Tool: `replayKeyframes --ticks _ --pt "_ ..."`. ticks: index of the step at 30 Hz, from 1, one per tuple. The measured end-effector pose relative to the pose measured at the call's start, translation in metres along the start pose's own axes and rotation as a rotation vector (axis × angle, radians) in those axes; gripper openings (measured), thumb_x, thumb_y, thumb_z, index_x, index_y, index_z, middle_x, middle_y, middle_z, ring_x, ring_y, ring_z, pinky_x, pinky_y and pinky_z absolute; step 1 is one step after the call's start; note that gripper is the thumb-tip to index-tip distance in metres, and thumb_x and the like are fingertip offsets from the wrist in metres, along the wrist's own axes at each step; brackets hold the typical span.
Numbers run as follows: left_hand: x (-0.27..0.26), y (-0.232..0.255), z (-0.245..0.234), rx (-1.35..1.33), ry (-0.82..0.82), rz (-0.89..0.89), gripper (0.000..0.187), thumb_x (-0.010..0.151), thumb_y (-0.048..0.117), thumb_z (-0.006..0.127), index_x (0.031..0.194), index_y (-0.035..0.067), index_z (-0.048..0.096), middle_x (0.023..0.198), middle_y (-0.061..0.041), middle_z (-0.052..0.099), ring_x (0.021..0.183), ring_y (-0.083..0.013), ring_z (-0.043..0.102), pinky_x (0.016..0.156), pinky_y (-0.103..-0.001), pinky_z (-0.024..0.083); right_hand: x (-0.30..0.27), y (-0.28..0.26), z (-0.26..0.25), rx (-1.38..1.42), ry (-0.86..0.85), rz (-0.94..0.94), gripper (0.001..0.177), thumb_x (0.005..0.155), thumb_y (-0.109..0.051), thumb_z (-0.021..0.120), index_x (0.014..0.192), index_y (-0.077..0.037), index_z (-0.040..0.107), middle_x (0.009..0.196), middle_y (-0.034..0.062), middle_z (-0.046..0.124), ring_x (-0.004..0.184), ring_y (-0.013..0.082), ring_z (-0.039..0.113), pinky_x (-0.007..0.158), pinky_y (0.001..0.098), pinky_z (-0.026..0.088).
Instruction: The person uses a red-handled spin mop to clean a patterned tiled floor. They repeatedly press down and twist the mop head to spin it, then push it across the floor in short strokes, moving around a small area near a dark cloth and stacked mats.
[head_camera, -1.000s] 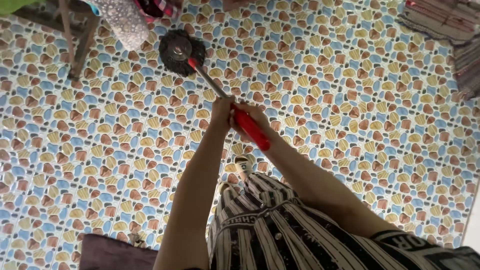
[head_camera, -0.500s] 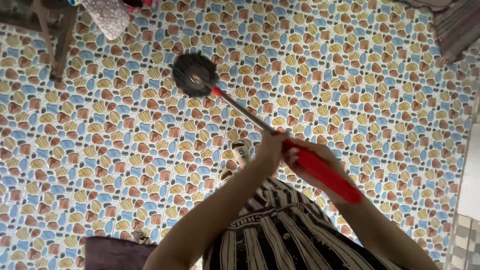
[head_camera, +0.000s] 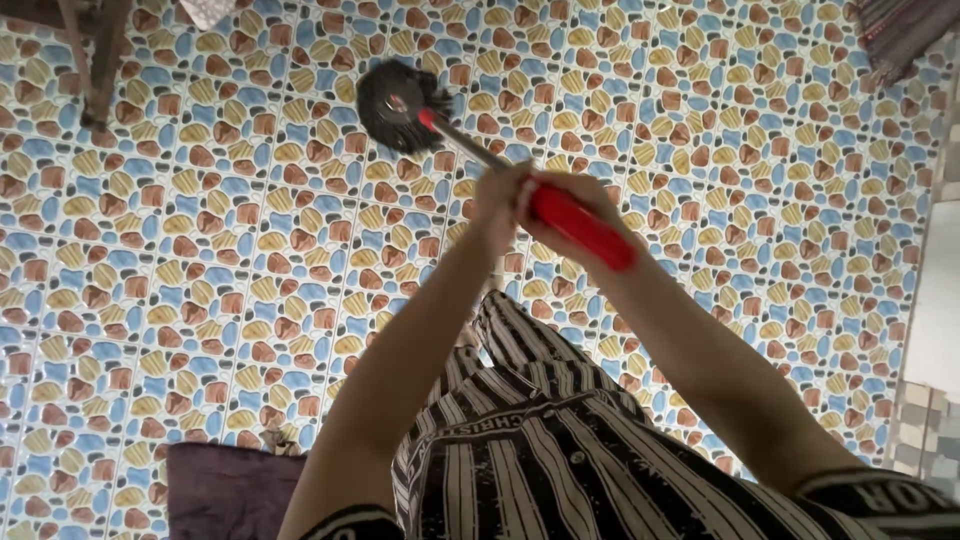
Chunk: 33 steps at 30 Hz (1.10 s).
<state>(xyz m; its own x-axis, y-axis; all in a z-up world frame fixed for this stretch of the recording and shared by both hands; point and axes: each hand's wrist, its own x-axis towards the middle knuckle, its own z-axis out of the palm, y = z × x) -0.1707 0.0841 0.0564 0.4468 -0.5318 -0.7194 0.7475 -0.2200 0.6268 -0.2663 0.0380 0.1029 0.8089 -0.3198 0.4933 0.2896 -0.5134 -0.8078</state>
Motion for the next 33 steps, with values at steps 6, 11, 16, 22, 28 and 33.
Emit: replayKeyframes --ticks 6,11,16,22,28,33 --pt "0.06 0.014 -0.038 -0.132 0.098 0.237 0.014 0.067 0.007 0.07 0.065 0.0 0.059 0.055 -0.008 0.055 0.044 -0.0129 0.055 0.036 -0.02 0.044 0.019 0.077 0.048 1.43 0.633 1.199 0.013 0.084 -0.002 0.058 0.087 0.007 0.049 0.071 0.0181 0.055 0.064 0.0256 0.059 0.058 0.0324 0.051" --pt "0.115 -0.03 -0.053 0.043 0.173 0.032 0.028 0.068 0.027 0.072 0.078 0.008 0.054 0.057 -0.004 0.057 0.041 -0.0132 0.059 0.031 -0.023 0.053 -0.015 0.098 0.045 1.8 0.533 1.253 0.019 0.089 -0.005 0.054 0.106 -0.001 0.047 0.098 0.0105 0.058 0.084 0.0142 0.057 0.07 0.0234 0.045" --pt "0.065 -0.101 -0.006 -0.04 0.125 -0.045 0.028 0.072 0.019 0.07 0.085 0.001 0.052 0.059 -0.012 0.055 0.042 -0.0201 0.059 0.031 -0.033 0.051 -0.078 0.054 -0.019 1.691 0.508 1.418 0.021 0.088 -0.005 0.053 0.107 0.0 0.047 0.098 0.0094 0.056 0.076 0.0119 0.055 0.059 0.0188 0.043" --pt "-0.073 -0.121 0.094 -0.33 -0.256 -0.313 0.028 0.077 0.022 0.072 0.079 0.003 0.051 0.064 -0.006 0.051 0.048 -0.0111 0.053 0.041 -0.022 0.049 -0.13 -0.021 -0.162 1.608 0.42 1.726 0.028 0.088 -0.009 0.05 0.114 -0.001 0.044 0.111 0.0091 0.052 0.067 0.0051 0.052 0.048 0.0118 0.039" --pt "-0.113 -0.12 0.156 -0.555 -0.347 -0.357 0.025 0.083 0.023 0.066 0.074 0.006 0.05 0.063 -0.003 0.051 0.051 -0.0092 0.055 0.045 -0.014 0.051 -0.114 -0.044 -0.236 1.441 0.232 1.82 0.025 0.088 -0.009 0.046 0.112 -0.002 0.047 0.1 0.0038 0.048 0.063 0.0018 0.047 0.046 0.0102 0.037" --pt "-0.085 -0.101 0.15 -0.617 -0.181 -0.183 0.023 0.082 0.019 0.066 0.071 0.006 0.051 0.054 -0.003 0.048 0.042 -0.0108 0.053 0.039 -0.021 0.049 -0.079 -0.007 -0.21 1.389 0.128 1.768 0.023 0.09 -0.01 0.047 0.112 -0.004 0.043 0.094 0.0003 0.044 0.067 0.0018 0.047 0.05 0.01 0.038"
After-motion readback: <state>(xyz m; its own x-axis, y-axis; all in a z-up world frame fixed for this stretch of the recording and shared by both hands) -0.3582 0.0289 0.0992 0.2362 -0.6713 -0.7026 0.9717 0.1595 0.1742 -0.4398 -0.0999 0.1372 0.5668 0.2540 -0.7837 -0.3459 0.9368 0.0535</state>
